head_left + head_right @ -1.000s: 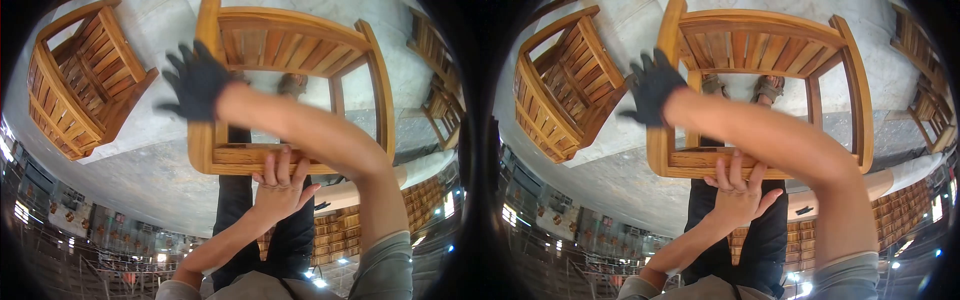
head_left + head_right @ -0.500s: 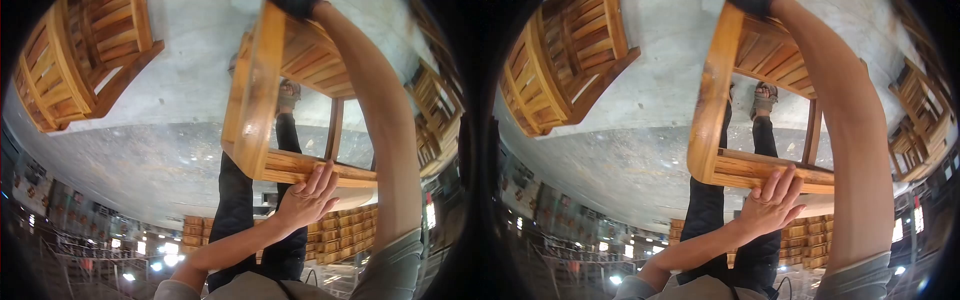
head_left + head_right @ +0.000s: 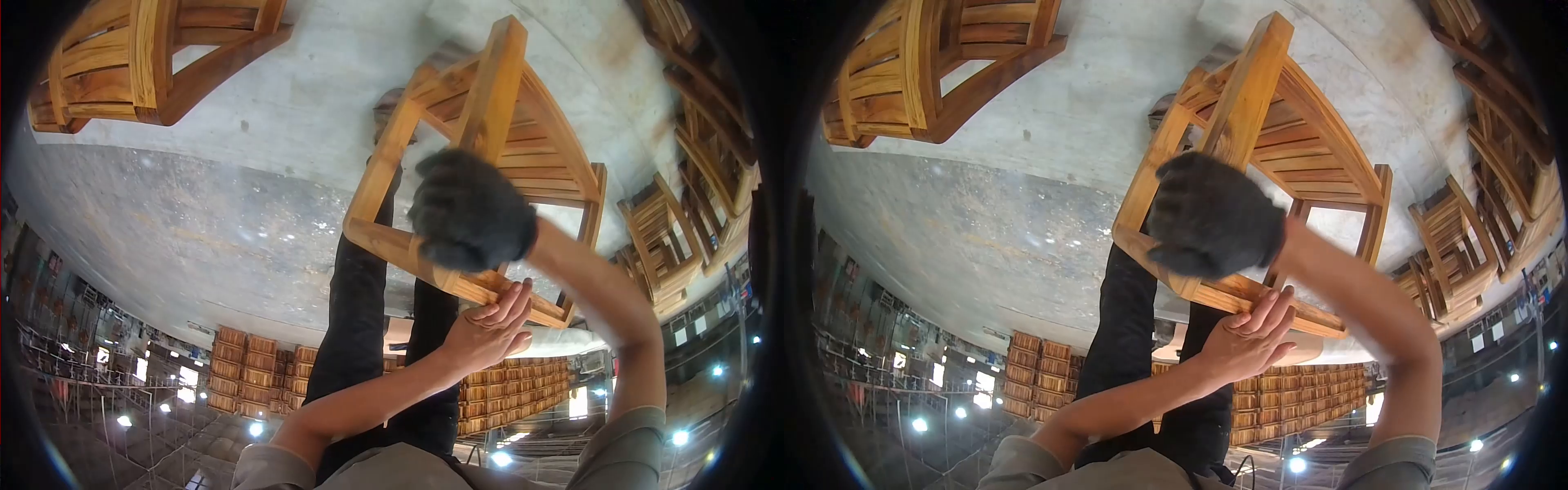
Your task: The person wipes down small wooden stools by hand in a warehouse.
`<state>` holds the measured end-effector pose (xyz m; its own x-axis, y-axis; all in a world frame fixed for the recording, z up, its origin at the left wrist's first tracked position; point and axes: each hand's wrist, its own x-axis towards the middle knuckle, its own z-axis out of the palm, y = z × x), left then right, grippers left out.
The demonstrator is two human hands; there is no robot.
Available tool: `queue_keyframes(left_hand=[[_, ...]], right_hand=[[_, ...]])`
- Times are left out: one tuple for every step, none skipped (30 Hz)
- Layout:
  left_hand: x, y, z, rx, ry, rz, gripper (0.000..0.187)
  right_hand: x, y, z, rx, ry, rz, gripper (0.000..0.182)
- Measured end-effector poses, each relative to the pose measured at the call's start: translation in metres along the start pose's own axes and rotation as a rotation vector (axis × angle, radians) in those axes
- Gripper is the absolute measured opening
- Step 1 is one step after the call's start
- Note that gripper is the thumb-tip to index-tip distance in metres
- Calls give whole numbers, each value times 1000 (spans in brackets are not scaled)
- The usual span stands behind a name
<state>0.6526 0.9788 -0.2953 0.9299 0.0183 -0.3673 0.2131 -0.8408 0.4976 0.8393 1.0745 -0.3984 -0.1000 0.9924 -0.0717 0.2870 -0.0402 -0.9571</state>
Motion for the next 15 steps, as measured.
queue_keyframes(left_hand=[[0, -1, 0, -3, -5, 4, 57], [2, -1, 0, 0, -10, 4, 57], [3, 2, 0, 1, -13, 2, 57], [4, 3, 0, -9, -10, 11, 57], [5, 1, 1, 1, -4, 12, 57], [6, 1, 1, 14, 1, 14, 58], [6, 2, 3, 8, 10, 20, 58], [6, 1, 3, 6, 11, 36, 58], [6, 1, 3, -11, 0, 27, 57], [8, 4, 2, -31, -10, 9, 57], [10, 5, 2, -29, 0, -3, 56], [10, 6, 2, -37, 2, -4, 56], [10, 6, 2, -38, 0, -3, 56], [10, 6, 2, -33, 0, 0, 56], [9, 7, 4, -29, -4, 0, 56]], right_hand=[[-11, 33, 1, -243, 46, -60, 24], [-19, 64, -3, -487, 87, -115, 26], [-17, 86, -18, -1029, 35, -44, 30], [-16, 111, -36, -1576, -30, 33, 35], [-27, 154, -48, -1065, 219, 320, 35], [-47, 184, -55, -523, 447, 566, 34], [-71, 189, -57, -531, 455, 576, 34], [-93, 192, -59, -615, 486, 688, 31], [-105, 190, -60, -696, 505, 800, 28], [-108, 171, -57, -700, 497, 805, 28], [-115, 145, -49, -539, 551, 863, 25], [-118, 122, -44, -376, 607, 918, 22], [-126, 113, -31, -355, 590, 897, 21], [-133, 110, -14, -333, 579, 873, 19], [-131, 109, -1, -274, 605, 892, 19]])
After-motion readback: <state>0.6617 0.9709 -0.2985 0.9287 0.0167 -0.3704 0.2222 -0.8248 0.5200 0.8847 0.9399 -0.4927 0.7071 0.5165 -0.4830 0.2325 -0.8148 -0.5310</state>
